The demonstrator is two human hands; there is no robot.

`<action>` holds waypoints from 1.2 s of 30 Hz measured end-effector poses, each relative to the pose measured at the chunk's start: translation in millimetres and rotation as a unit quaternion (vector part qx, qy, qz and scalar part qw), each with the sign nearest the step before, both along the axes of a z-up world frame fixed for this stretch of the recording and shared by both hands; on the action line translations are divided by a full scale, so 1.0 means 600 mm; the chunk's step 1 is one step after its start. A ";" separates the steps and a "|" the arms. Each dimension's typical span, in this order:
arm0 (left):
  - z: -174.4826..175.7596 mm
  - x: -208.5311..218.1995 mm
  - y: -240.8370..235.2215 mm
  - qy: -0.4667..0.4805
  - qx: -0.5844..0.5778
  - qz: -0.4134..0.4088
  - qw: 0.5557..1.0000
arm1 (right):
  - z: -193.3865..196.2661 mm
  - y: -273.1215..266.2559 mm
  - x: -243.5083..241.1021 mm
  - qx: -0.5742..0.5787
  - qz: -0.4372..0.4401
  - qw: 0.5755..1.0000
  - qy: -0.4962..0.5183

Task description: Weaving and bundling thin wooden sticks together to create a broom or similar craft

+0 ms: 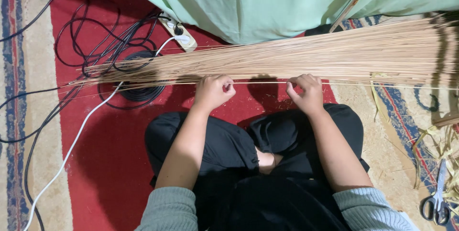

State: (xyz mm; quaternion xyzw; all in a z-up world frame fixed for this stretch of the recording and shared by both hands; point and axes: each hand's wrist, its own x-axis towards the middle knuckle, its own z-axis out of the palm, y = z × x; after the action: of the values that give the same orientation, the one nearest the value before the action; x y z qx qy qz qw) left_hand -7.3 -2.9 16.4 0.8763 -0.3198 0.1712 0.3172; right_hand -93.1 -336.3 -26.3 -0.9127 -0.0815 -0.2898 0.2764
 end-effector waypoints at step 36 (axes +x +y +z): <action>-0.007 0.041 0.031 0.272 0.256 -0.034 0.927 | 0.017 -0.055 0.020 0.031 0.095 0.944 0.315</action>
State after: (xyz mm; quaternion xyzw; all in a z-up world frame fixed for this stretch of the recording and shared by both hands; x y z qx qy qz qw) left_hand 17.5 15.7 12.4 0.9291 -0.2838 -0.1725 0.1628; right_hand -81.0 -369.6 -16.4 -0.9364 -0.0670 0.0377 0.3425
